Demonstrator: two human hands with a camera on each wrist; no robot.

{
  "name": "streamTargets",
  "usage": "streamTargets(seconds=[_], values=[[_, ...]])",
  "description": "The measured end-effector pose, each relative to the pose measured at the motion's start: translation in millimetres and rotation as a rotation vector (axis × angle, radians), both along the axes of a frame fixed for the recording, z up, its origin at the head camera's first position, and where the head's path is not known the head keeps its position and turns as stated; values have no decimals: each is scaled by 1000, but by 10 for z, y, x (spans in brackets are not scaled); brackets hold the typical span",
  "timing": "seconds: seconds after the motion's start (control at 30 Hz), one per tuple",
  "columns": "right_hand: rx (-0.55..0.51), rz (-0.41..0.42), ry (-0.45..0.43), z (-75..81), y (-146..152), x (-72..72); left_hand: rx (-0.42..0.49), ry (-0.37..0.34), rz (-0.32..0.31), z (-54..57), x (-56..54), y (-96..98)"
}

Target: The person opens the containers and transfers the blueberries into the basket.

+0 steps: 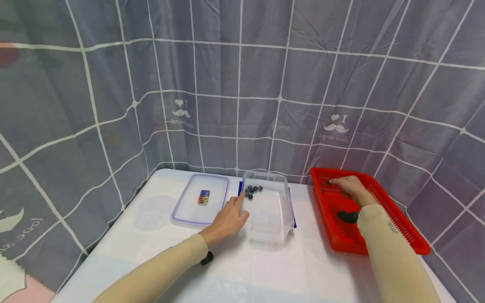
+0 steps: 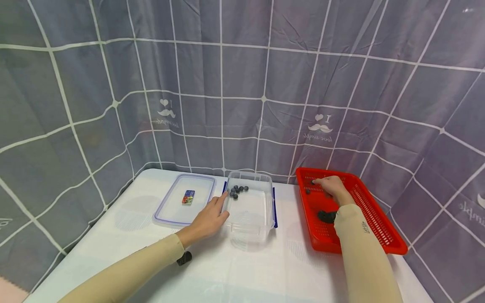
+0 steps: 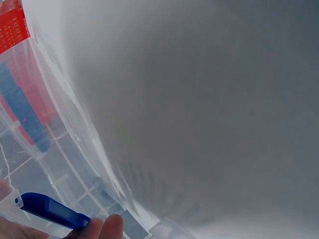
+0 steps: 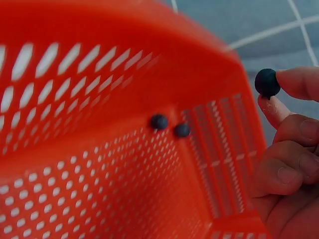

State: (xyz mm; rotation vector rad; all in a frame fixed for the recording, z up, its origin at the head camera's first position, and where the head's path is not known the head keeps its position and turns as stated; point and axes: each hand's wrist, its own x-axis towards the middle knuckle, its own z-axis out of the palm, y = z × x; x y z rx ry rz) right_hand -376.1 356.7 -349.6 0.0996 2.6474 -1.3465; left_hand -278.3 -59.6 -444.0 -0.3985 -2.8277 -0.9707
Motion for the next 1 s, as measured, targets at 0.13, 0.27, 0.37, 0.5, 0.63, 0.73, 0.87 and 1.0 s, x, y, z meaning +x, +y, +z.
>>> streamTargets(seconds=[0.13, 0.27, 0.37, 0.5, 0.63, 0.73, 0.87, 1.0], values=[[7, -17, -25, -89, 105, 11, -1, -3, 0, -8, -1, -7], [8, -37, -55, -177, 180, 22, -1, -10, -4, -12, 0, -8], [8, -58, -74, -237, 214, 24, 2, -15, -6, -10, 2, -10], [11, -89, -97, -288, 243, 32, 6, -11, -7, -10, 4, -17], [13, -110, -114, -308, 268, 71, 2, -6, -9, -4, -1, -10], [0, -112, -111, -313, 274, 83, 0, -7, -5, -7, -5, -8], [2, -89, -91, -298, 263, 62, 0, -9, 0, -22, -13, -11], [11, -41, -47, -243, 185, 30, -2, -13, -2, -28, -15, -11]])
